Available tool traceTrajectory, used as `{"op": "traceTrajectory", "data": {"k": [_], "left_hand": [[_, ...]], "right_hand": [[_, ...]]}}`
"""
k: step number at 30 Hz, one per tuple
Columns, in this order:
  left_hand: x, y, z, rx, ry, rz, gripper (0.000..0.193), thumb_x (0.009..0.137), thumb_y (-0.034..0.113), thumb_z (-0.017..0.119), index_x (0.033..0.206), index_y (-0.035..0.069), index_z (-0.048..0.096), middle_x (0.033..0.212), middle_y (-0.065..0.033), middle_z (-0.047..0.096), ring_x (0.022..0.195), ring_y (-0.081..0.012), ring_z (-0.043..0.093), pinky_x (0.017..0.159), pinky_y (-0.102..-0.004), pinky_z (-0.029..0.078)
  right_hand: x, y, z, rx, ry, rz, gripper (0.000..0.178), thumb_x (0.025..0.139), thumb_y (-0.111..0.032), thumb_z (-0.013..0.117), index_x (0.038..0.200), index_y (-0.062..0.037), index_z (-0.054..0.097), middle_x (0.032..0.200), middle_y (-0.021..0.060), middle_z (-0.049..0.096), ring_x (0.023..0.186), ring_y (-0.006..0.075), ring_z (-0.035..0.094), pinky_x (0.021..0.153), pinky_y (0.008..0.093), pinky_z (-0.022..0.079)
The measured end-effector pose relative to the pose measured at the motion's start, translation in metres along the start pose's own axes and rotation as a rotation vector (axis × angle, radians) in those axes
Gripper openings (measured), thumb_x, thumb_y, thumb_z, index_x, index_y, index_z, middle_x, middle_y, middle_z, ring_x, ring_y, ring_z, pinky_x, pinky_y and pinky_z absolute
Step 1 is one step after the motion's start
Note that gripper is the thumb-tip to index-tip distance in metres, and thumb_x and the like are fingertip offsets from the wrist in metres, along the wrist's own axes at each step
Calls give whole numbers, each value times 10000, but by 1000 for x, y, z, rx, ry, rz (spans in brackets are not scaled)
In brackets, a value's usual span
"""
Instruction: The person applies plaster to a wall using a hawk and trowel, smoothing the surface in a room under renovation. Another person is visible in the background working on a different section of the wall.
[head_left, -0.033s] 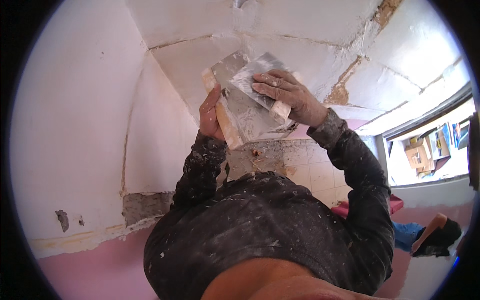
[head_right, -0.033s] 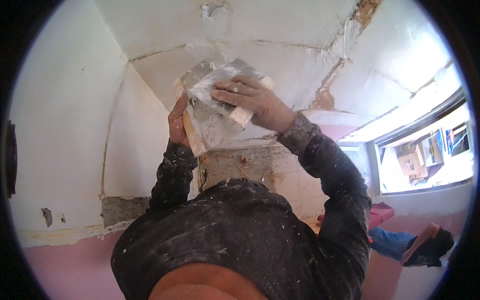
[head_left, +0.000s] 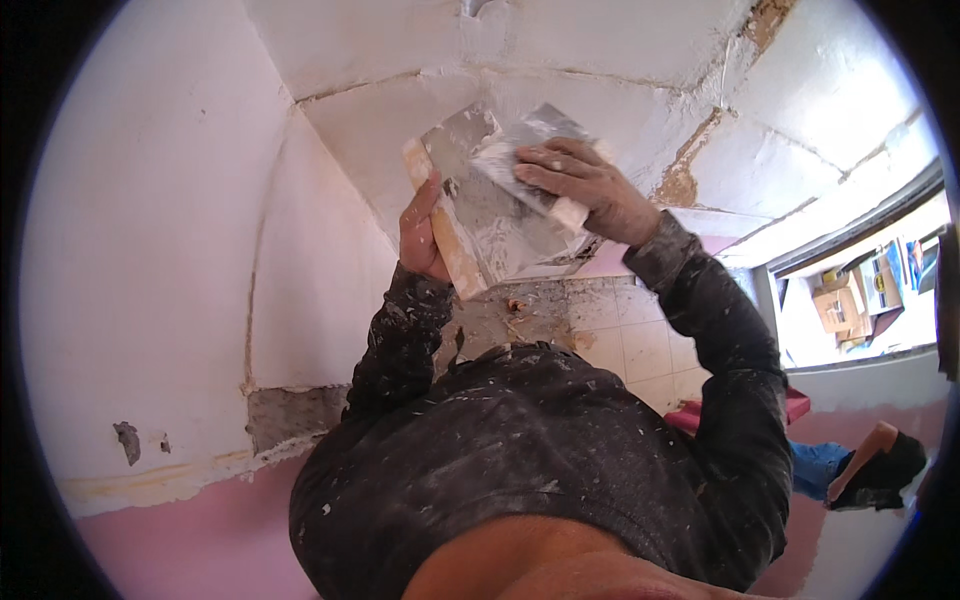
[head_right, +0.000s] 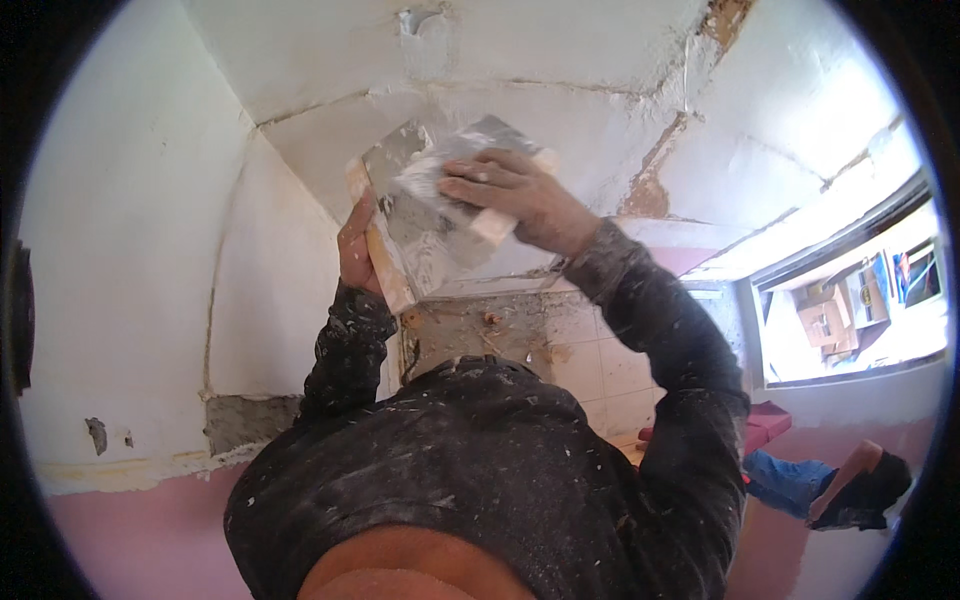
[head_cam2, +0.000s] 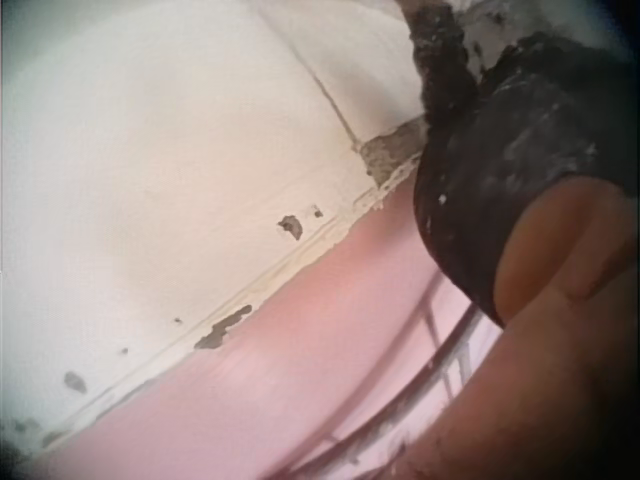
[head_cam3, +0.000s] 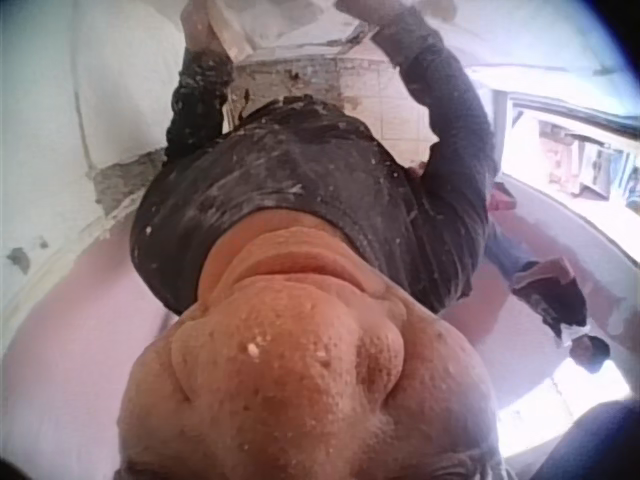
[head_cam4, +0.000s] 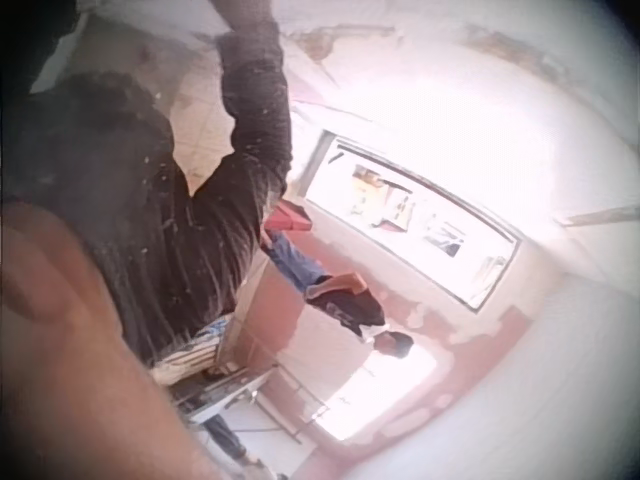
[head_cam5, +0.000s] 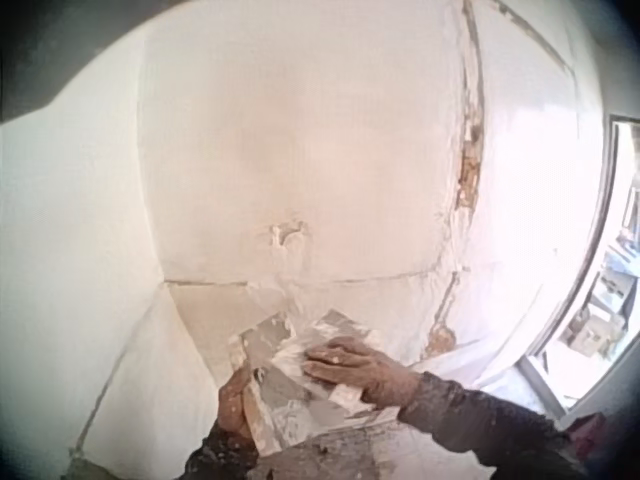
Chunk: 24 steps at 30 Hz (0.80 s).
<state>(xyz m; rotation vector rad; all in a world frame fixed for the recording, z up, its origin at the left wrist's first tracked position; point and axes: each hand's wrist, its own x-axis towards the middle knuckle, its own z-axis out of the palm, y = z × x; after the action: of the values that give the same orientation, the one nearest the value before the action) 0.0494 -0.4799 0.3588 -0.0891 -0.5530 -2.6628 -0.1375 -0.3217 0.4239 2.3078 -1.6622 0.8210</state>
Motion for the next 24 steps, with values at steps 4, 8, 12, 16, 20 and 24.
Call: {"op": "traceTrajectory", "data": {"k": [4,8,12,16,20,24], "left_hand": [[3,0,11,64,-1,109,470,1023,316,523,1394,37,453,1313,-151,584,1203,-312,574,1052,-495,451],[23,18,24,244,-51,372,460,1023,302,537,1401,60,435,1317,-111,560,1237,-286,535,1058,-495,436],[33,5,-9,766,-10,581,483,1001,320,592,1400,94,439,1335,-85,533,1190,-249,536,1034,-451,451],[28,-12,13,1109,-145,652,369,940,79,679,1276,-31,574,1174,-95,655,1012,-180,630,920,-335,507],[28,-23,16,1160,-153,525,379,941,89,655,1312,27,606,1298,-153,633,1219,-257,586,1047,-381,450],[31,-15,15,1168,-383,580,388,932,83,624,1319,111,626,1381,-178,580,1374,-322,466,1144,-429,363]], "right_hand": [[-88,55,-22,-385,-332,103,632,769,94,564,1348,-159,589,1410,83,559,1289,316,492,1124,432,389],[-95,19,-34,362,309,937,396,872,-12,638,1267,-41,617,1203,85,644,1153,199,580,1005,317,461],[-64,-41,-41,1615,1004,1068,304,934,-235,600,1136,-8,612,1043,92,643,934,203,627,809,360,547],[-54,-62,-25,1913,859,1092,218,942,-216,582,1067,-38,590,958,86,632,864,236,634,807,401,554],[-33,-70,-30,2026,780,927,176,933,-224,603,983,-55,591,874,81,628,761,228,641,766,387,562],[-31,-62,-36,1968,728,1014,147,916,-197,592,935,-51,595,840,73,621,715,222,635,729,377,561]]}}
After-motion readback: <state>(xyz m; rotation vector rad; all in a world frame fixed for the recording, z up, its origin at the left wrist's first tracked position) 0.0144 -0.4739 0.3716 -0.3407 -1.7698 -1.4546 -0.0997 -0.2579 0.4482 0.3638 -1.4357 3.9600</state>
